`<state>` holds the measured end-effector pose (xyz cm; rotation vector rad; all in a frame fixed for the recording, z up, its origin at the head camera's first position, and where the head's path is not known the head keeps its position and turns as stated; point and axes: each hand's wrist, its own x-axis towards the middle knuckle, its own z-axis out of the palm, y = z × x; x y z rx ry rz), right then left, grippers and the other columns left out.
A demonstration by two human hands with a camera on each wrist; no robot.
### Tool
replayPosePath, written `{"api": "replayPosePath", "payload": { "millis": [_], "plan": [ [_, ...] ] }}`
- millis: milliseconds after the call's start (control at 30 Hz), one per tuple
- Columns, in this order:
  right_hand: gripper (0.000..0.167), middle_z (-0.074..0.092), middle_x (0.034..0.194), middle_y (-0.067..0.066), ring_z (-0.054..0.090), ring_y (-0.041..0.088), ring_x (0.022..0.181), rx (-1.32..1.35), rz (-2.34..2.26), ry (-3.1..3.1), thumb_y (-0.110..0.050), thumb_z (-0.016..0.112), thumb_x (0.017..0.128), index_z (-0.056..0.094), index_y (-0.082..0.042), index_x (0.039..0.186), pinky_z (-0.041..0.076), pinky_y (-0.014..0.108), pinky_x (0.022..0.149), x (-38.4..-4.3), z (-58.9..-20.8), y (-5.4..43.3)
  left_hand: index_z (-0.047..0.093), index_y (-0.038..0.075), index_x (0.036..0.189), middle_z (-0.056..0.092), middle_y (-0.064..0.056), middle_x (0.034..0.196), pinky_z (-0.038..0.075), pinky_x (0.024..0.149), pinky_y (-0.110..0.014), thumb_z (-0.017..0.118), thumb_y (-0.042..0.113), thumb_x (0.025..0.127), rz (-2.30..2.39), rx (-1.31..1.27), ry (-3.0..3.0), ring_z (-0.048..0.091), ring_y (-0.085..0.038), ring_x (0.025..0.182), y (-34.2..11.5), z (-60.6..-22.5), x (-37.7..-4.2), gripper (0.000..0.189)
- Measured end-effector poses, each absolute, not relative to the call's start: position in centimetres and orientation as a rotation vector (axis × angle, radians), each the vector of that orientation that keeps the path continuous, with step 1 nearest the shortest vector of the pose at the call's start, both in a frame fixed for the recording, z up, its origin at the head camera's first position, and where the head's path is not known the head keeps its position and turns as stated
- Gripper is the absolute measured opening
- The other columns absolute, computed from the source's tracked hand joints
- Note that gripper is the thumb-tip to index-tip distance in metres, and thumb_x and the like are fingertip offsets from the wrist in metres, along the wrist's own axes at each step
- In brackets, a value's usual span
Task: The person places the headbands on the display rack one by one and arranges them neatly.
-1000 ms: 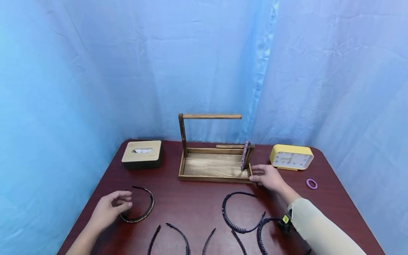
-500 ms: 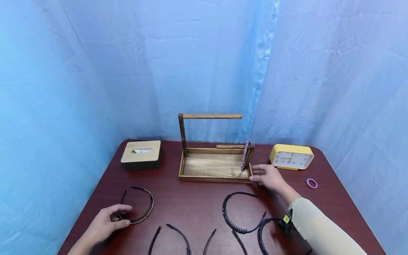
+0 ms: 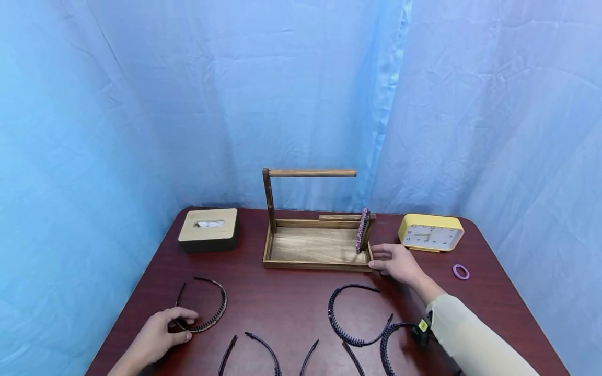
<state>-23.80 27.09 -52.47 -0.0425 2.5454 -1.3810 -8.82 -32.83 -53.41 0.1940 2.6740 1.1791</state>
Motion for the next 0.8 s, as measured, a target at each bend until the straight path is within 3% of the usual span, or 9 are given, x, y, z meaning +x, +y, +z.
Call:
{"api": "replayPosePath", "payload": {
  "millis": [200,433,600,800],
  "plan": [
    [0.054,0.065,0.134,0.026,0.071,0.032,0.11,-0.039,-1.402,2.537,-0.013,0.076,0.094,0.058,0.001,0.142,0.063,0.04,0.078,-23.7,-52.7,27.2,0.077,0.022,0.109,0.071,0.01,0.099,0.055,0.079,-0.028,0.083,0.012,0.084,1.094,0.298,2.79,0.063,-0.002,0.092,-32.3,-53.8,-8.5,0.027],
    [0.055,0.065,0.134,0.027,0.072,0.032,0.108,-0.065,-1.404,2.538,-0.014,0.077,0.093,0.057,0.002,0.142,0.063,0.041,0.077,-23.7,-52.7,27.3,0.079,0.025,0.103,0.064,0.02,0.095,0.056,0.076,-0.026,0.082,0.002,0.082,0.983,0.354,3.01,0.062,0.002,0.091,-31.6,-53.7,-8.4,0.031],
    [0.055,0.064,0.134,0.027,0.072,0.03,0.106,-0.07,-1.414,2.537,-0.014,0.077,0.094,0.057,0.003,0.142,0.063,0.04,0.077,-23.8,-52.7,27.4,0.074,0.032,0.099,0.062,0.024,0.095,0.056,0.079,-0.029,0.083,0.003,0.082,0.871,0.331,3.155,0.063,-0.003,0.092,-31.0,-53.0,-8.3,0.034],
    [0.055,0.064,0.135,0.026,0.072,0.029,0.106,-0.052,-1.419,2.53,-0.014,0.077,0.094,0.057,0.001,0.142,0.063,0.041,0.077,-23.8,-52.8,27.4,0.073,0.032,0.1,0.065,0.022,0.099,0.055,0.081,-0.033,0.083,0.007,0.084,0.819,0.307,3.202,0.063,-0.013,0.098,-30.4,-51.8,-8.3,0.032]
  ]
}}
